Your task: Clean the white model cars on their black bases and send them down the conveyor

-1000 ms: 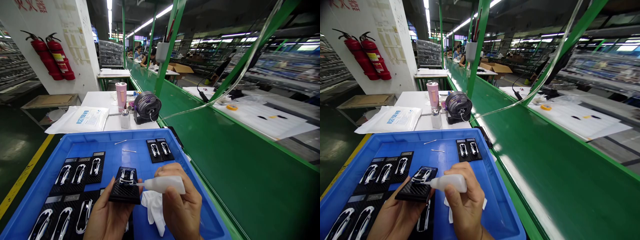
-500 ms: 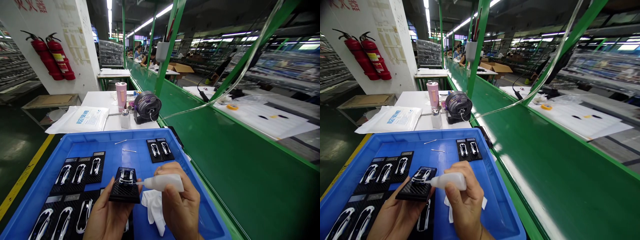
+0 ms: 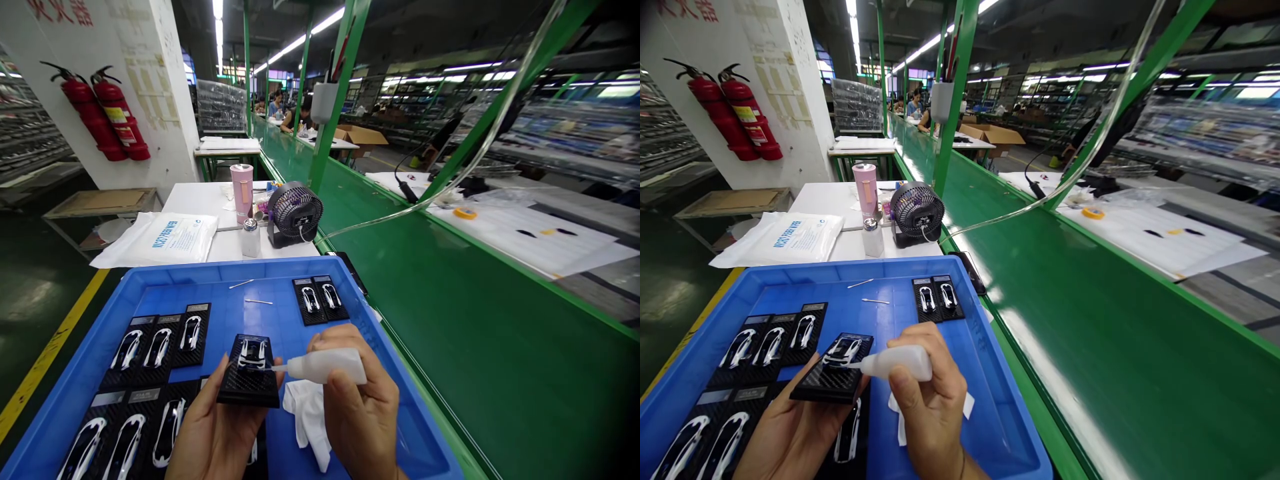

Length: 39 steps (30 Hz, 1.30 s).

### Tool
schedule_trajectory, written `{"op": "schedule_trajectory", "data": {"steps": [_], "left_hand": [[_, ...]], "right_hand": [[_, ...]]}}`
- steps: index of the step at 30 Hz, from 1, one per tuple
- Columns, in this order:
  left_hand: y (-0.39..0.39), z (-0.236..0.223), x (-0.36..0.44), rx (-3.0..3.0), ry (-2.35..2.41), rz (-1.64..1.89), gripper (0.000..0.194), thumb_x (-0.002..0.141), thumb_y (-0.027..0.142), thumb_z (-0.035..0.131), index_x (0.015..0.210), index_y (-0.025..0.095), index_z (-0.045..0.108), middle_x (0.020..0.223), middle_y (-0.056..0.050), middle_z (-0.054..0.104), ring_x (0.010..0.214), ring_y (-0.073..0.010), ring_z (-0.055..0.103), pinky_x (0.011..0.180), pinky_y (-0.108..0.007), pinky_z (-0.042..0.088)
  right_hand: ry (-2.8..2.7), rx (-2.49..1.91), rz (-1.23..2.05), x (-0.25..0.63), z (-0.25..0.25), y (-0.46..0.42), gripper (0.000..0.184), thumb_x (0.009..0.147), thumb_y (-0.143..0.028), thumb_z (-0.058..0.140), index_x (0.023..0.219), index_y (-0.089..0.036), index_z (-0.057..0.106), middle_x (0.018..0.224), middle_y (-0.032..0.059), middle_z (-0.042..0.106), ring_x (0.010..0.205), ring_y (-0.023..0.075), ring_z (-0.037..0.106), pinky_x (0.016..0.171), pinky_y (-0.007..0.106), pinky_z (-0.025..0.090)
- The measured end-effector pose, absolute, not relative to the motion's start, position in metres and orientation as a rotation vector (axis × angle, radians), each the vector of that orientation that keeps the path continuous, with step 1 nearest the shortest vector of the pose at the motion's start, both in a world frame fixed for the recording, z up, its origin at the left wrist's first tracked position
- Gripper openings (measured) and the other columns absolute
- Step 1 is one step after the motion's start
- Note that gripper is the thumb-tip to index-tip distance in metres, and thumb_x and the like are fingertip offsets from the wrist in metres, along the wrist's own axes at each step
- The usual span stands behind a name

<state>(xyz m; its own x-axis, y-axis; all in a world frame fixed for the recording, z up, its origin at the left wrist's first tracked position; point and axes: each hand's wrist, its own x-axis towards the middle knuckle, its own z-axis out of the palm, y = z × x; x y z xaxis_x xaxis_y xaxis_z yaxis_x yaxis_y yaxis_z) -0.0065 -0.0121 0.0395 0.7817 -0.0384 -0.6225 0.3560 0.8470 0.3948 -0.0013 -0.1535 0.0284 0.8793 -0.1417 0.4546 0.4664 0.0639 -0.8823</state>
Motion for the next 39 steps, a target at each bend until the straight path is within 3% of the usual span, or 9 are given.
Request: {"op": "schedule_trajectory", "data": {"steps": [24, 29, 33, 39], "left_hand": [[-0.013, 0.042, -0.005, 0.441, 0.746, -0.202, 0.035, 0.086, 0.015, 0.04, 0.071, 0.004, 0.069, 0.081, -0.019, 0.067, 0.075, -0.0289, 0.065, 0.069, -0.045, 0.055], [-0.013, 0.042, -0.002, 0.423, 0.761, -0.174, 0.033, 0.086, 0.016, 0.04, 0.078, -0.002, 0.066, 0.094, -0.027, 0.063, 0.086, -0.0346, 0.062, 0.073, -0.047, 0.053], [-0.012, 0.042, -0.001, 0.416, 0.779, -0.142, 0.029, 0.086, 0.016, 0.041, 0.081, -0.002, 0.064, 0.097, -0.028, 0.061, 0.093, -0.038, 0.058, 0.073, -0.049, 0.054], [-0.009, 0.038, -0.003, 0.415, 0.76, -0.129, 0.031, 0.085, 0.016, 0.042, 0.112, 0.0, 0.049, 0.106, -0.027, 0.058, 0.101, -0.0384, 0.054, 0.077, -0.05, 0.052]], "right_hand": [[-0.267, -1.447, -0.484, 0.0, 0.028, -0.155, 0.018, 0.084, -0.032, 0.048, 0.089, -0.017, 0.057, 0.086, 0.0053, 0.046, 0.084, 0.0114, 0.048, 0.072, 0.024, 0.041], [-0.222, -1.374, -0.492, 0.001, 0.029, -0.156, 0.019, 0.084, -0.033, 0.048, 0.089, -0.017, 0.057, 0.087, 0.005, 0.043, 0.078, 0.0097, 0.048, 0.065, 0.022, 0.042], [-0.199, -1.283, -0.499, 0.002, 0.034, -0.156, 0.017, 0.083, -0.031, 0.05, 0.089, -0.017, 0.057, 0.088, 0.0042, 0.041, 0.071, 0.006, 0.048, 0.056, 0.016, 0.042], [-0.183, -1.258, -0.534, 0.005, 0.044, -0.168, 0.009, 0.08, -0.02, 0.053, 0.089, -0.017, 0.053, 0.089, 0.0026, 0.041, 0.071, 0.0048, 0.052, 0.063, 0.019, 0.046]]}}
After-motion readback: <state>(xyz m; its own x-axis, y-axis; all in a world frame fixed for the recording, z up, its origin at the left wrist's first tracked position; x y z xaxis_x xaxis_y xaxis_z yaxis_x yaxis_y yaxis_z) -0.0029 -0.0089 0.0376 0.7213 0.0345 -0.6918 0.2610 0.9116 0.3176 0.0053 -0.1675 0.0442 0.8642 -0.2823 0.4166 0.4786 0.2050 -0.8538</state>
